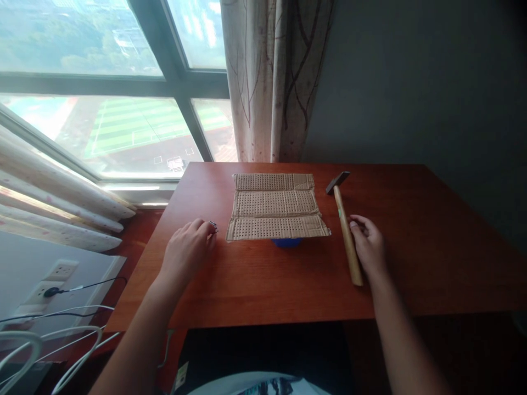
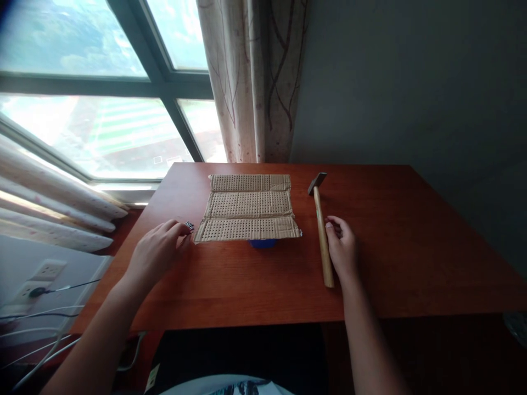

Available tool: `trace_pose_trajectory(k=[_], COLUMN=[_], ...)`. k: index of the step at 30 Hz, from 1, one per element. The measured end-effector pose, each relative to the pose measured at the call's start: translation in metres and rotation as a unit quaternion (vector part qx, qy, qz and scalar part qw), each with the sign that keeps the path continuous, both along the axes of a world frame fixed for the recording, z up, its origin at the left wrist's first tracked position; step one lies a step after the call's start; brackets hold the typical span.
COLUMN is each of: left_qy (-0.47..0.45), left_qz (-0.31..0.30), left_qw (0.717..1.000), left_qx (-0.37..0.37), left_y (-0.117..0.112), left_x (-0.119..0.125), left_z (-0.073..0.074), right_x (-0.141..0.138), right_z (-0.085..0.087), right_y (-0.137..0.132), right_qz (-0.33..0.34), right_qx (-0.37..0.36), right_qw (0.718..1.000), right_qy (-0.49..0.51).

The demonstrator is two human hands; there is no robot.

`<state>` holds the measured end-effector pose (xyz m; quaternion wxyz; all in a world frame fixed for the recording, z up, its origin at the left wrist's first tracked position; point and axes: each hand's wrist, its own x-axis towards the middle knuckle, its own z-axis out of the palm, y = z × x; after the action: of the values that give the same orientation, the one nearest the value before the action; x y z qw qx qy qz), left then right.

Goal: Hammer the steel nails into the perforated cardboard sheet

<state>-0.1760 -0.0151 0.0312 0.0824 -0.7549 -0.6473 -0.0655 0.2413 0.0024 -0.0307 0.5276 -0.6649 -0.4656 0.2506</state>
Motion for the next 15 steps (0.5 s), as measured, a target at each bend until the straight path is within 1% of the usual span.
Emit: trace_pose_trajectory(k=[2, 4, 6, 8, 9, 11, 12, 13, 15], left_qy=[-0.077, -0.182, -0.298, -0.407, -0.455, -0.517, -0.537, -0.548, -0.54], left_qz=[0.012, 0.023, 0.035, 0.042, 0.035, -0.008, -0.04, -0.07, -0.122], left_qw=[0.997, 0.981, 0.95, 0.906, 0.883, 0.849, 0.838, 0.831, 0.832], left_qx=[0.022, 0.056, 0.089, 0.11, 0.112, 0.108, 0.09, 0.07, 0.031], left_y=[-0.004, -0.009, -0.013, -0.015, -0.016, -0.015, -0.015, -0.013, -0.009], left_x=[0.002, 0.004, 0.008, 0.018, 0.025, 0.046, 0.058, 0.071, 0.097], left_z=[0.006, 0.015, 0.025, 0.037, 0.043, 0.054, 0.058, 0.062, 0.065], right_x=[0.0, 0.0, 0.002, 0.005, 0.006, 0.006, 0.006, 0.004, 0.0], right_z=[0.001, 0.001, -0.001, -0.002, -0.002, -0.002, -0.001, 0.0, 0.004], right_y=[0.0, 0.001, 0.004, 0.011, 0.016, 0.029, 0.036, 0.044, 0.057], right_qz=[0.0, 0.002, 0.008, 0.021, 0.031, 0.054, 0.062, 0.066, 0.063], right_qx=[-0.002, -0.008, -0.018, -0.026, -0.03, -0.044, -0.055, -0.07, -0.103], right_qw=[1.0, 1.0, 1.0, 0.999, 0.999, 0.997, 0.995, 0.991, 0.982], right_qy=[0.003, 0.009, 0.008, -0.004, -0.014, -0.042, -0.062, -0.087, -0.148])
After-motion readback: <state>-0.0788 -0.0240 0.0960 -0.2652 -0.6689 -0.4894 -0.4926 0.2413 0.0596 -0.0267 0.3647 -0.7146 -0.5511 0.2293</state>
